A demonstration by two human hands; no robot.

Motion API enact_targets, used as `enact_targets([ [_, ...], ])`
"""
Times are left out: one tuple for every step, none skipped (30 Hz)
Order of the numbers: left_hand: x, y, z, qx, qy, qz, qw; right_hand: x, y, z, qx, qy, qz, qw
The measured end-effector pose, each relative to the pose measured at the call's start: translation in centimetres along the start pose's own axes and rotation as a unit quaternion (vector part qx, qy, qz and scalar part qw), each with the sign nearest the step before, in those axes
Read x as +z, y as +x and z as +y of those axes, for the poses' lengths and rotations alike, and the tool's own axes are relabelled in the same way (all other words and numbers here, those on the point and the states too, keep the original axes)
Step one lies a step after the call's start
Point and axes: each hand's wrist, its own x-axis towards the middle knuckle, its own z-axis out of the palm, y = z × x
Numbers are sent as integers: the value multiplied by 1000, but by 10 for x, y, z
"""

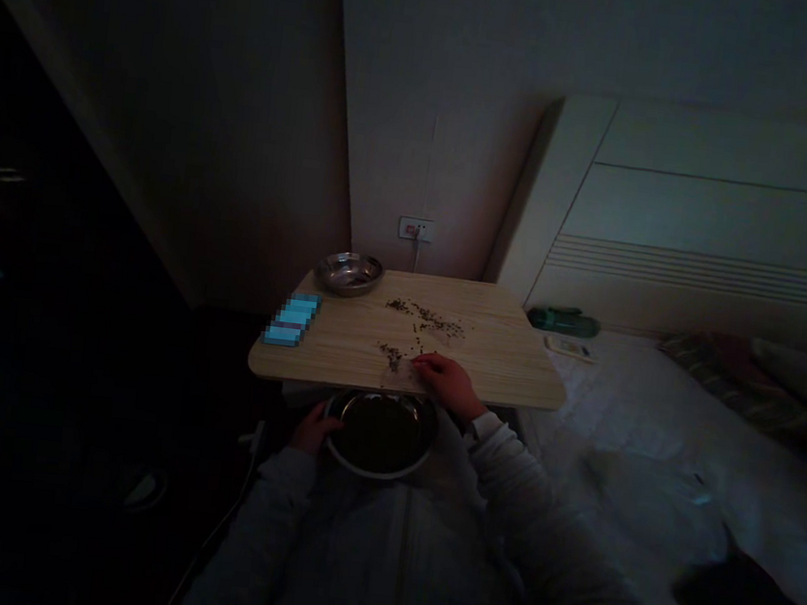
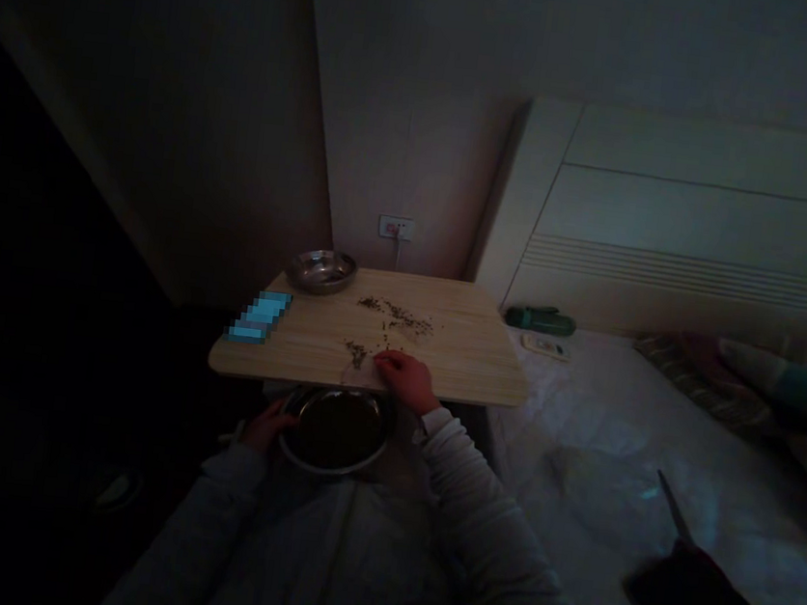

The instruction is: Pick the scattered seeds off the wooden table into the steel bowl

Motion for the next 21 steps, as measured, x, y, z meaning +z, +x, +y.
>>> enact_targets([
  [-1,3,-3,3,3,-4,1000,-1,0,1,-7,13,-8,1000],
  [-3,5,-5,6,6,-9,1000,-2,0,2,-14,33,-16,999],
  [-4,8,-7,9,9,-11,1000,-4,0,3,-21,57,-24,998],
  [-4,9,-8,11,13,-15,1000,-6,0,4,-27,84,-27,996],
  [-4,10,-9,13,18,-16,1000,-8,1,6,-31,109,-25,993],
  [-4,10,-10,11,22,-13,1000,-11,2,8,-31,130,-18,991],
  [-3,10,-10,8,25,-9,1000,-13,4,10,-29,145,-6,989],
  [-2,9,-11,7,25,-5,1000,-15,6,12,-26,154,12,988],
  [-1,8,-11,5,21,-5,1000,-16,8,15,-23,154,30,987],
  [0,7,-11,4,14,-7,1000,-17,10,17,-23,147,46,988],
  [1,6,-11,4,6,-12,1000,-17,12,19,-26,136,57,989],
  [3,5,-12,4,0,-19,1000,-17,13,21,-30,124,64,990],
  [3,4,-12,5,-2,-25,1000,-17,15,22,-34,113,69,991],
  [4,4,-13,2,0,-25,1000,-16,16,23,-38,103,70,991],
  [5,4,-13,0,5,-23,1000,-15,16,24,-40,95,71,992],
  [6,5,-14,-1,12,-19,1000,-15,17,24,-41,90,72,993],
  [6,6,-15,-1,16,-17,1000,-14,17,23,-41,84,73,993],
  [6,6,-16,-1,17,-16,1000,-14,16,22,-38,78,73,994],
  [7,7,-16,-3,16,-15,1000,-14,16,21,-35,72,72,994],
  [7,8,-17,-4,13,-16,1000,-14,16,19,-31,65,68,995],
  [8,8,-17,-3,11,-16,1000,-14,15,18,-27,59,66,996],
])
